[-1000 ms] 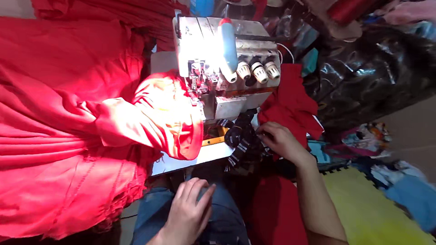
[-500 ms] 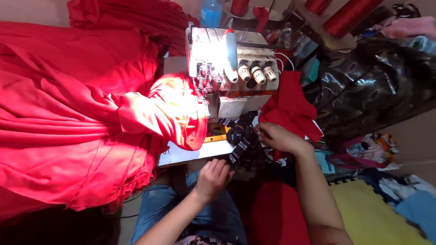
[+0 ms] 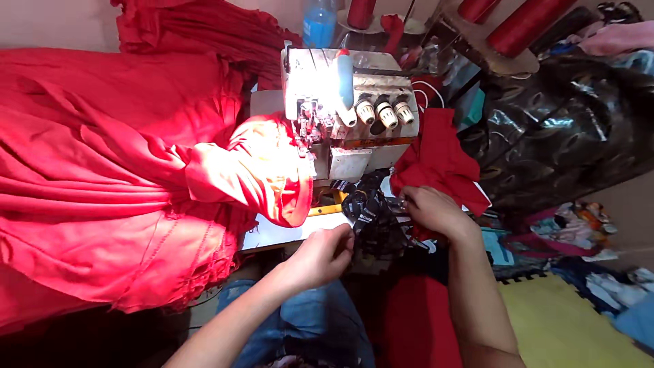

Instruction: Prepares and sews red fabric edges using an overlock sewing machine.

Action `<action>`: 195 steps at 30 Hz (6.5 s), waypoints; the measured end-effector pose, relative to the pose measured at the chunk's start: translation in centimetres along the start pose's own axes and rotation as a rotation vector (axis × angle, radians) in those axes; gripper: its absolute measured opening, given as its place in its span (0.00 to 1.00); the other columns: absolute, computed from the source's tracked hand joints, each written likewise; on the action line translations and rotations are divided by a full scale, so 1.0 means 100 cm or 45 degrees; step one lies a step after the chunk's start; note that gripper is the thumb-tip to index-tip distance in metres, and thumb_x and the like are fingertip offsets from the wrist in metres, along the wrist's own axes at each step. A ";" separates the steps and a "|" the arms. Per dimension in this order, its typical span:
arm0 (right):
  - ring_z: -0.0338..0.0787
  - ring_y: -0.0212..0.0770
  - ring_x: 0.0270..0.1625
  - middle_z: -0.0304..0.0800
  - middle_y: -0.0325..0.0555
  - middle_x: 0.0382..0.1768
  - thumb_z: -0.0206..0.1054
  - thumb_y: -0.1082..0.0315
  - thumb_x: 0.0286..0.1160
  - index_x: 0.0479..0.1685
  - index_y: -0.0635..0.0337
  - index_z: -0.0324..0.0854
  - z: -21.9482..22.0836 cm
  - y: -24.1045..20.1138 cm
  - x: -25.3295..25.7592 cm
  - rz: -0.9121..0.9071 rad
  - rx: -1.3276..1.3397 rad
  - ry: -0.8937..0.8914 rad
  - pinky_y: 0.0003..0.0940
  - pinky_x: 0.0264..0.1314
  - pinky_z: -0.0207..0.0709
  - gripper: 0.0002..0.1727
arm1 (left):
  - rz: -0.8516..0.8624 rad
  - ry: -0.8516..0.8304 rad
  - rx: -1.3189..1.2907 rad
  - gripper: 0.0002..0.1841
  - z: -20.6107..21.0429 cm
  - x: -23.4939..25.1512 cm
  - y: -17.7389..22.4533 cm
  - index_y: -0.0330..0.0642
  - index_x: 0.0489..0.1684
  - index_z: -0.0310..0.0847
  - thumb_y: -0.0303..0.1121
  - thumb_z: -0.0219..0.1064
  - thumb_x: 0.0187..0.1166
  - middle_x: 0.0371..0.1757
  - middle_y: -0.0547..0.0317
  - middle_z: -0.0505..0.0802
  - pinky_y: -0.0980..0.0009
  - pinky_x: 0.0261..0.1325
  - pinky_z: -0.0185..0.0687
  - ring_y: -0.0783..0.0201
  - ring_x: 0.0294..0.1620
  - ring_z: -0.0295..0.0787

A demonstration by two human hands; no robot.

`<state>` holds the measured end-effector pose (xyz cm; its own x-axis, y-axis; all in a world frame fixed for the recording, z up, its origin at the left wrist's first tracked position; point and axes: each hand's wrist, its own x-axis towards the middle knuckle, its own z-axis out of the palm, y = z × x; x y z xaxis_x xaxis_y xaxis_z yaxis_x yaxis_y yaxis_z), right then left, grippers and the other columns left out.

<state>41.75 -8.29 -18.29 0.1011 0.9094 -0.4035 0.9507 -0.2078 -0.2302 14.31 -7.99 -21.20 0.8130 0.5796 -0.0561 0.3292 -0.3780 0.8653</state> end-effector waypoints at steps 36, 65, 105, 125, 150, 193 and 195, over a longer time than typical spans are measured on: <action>0.67 0.13 0.18 0.78 0.22 0.22 0.52 0.67 0.86 0.36 0.50 0.80 0.102 -0.045 -0.047 -0.485 1.791 -0.190 0.09 0.19 0.56 0.12 | 0.095 -0.154 -0.458 0.27 -0.024 0.016 -0.026 0.34 0.71 0.78 0.24 0.71 0.68 0.70 0.57 0.82 0.89 0.40 0.77 0.87 0.37 0.79; 0.67 0.13 0.18 0.78 0.22 0.22 0.53 0.68 0.85 0.36 0.52 0.82 0.102 -0.046 -0.046 -0.448 1.767 -0.180 0.09 0.19 0.58 0.12 | 0.119 -0.144 -0.489 0.27 -0.025 0.015 -0.027 0.32 0.71 0.77 0.22 0.71 0.68 0.71 0.58 0.83 0.89 0.41 0.79 0.87 0.38 0.80; 0.90 0.56 0.35 0.91 0.56 0.34 0.63 0.64 0.71 0.29 0.66 0.89 0.068 0.007 0.022 -0.307 0.410 0.864 0.59 0.33 0.76 0.15 | 0.330 0.467 -0.509 0.30 -0.027 -0.029 0.006 0.28 0.70 0.72 0.24 0.77 0.67 0.60 0.61 0.88 0.84 0.42 0.89 0.81 0.36 0.88; 0.84 0.31 0.56 0.90 0.38 0.39 0.69 0.62 0.77 0.36 0.55 0.85 0.071 -0.104 -0.031 -1.238 0.929 0.971 0.26 0.67 0.72 0.07 | 0.374 1.090 -0.083 0.21 -0.004 -0.051 -0.002 0.29 0.56 0.78 0.34 0.75 0.73 0.53 0.55 0.90 0.78 0.56 0.90 0.75 0.48 0.91; 0.87 0.22 0.44 0.92 0.40 0.40 0.74 0.71 0.73 0.39 0.63 0.88 0.089 -0.133 -0.037 -1.248 1.351 0.683 0.15 0.47 0.81 0.05 | 0.089 1.022 -0.644 0.13 0.001 -0.070 0.001 0.46 0.27 0.89 0.24 0.59 0.78 0.31 0.77 0.91 0.86 0.43 0.82 0.87 0.35 0.85; 0.86 0.17 0.37 0.90 0.29 0.35 0.60 0.68 0.78 0.34 0.60 0.88 0.079 -0.115 -0.034 -0.998 1.560 0.422 0.15 0.42 0.82 0.12 | 0.020 1.105 -0.734 0.09 0.014 -0.068 0.006 0.48 0.28 0.90 0.26 0.66 0.75 0.29 0.77 0.92 0.84 0.40 0.83 0.84 0.32 0.86; 0.86 0.16 0.38 0.90 0.30 0.35 0.62 0.66 0.78 0.34 0.61 0.88 0.080 -0.114 -0.033 -1.006 1.534 0.393 0.14 0.42 0.80 0.11 | 0.019 1.099 -0.710 0.08 0.014 -0.068 0.006 0.47 0.29 0.90 0.26 0.66 0.75 0.29 0.77 0.92 0.84 0.41 0.83 0.84 0.32 0.86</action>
<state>28.18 -11.83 -21.45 -0.1122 0.9338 0.3396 -0.0091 0.3408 -0.9401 9.69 -13.20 -20.99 0.1204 0.9823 0.1433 -0.1272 -0.1279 0.9836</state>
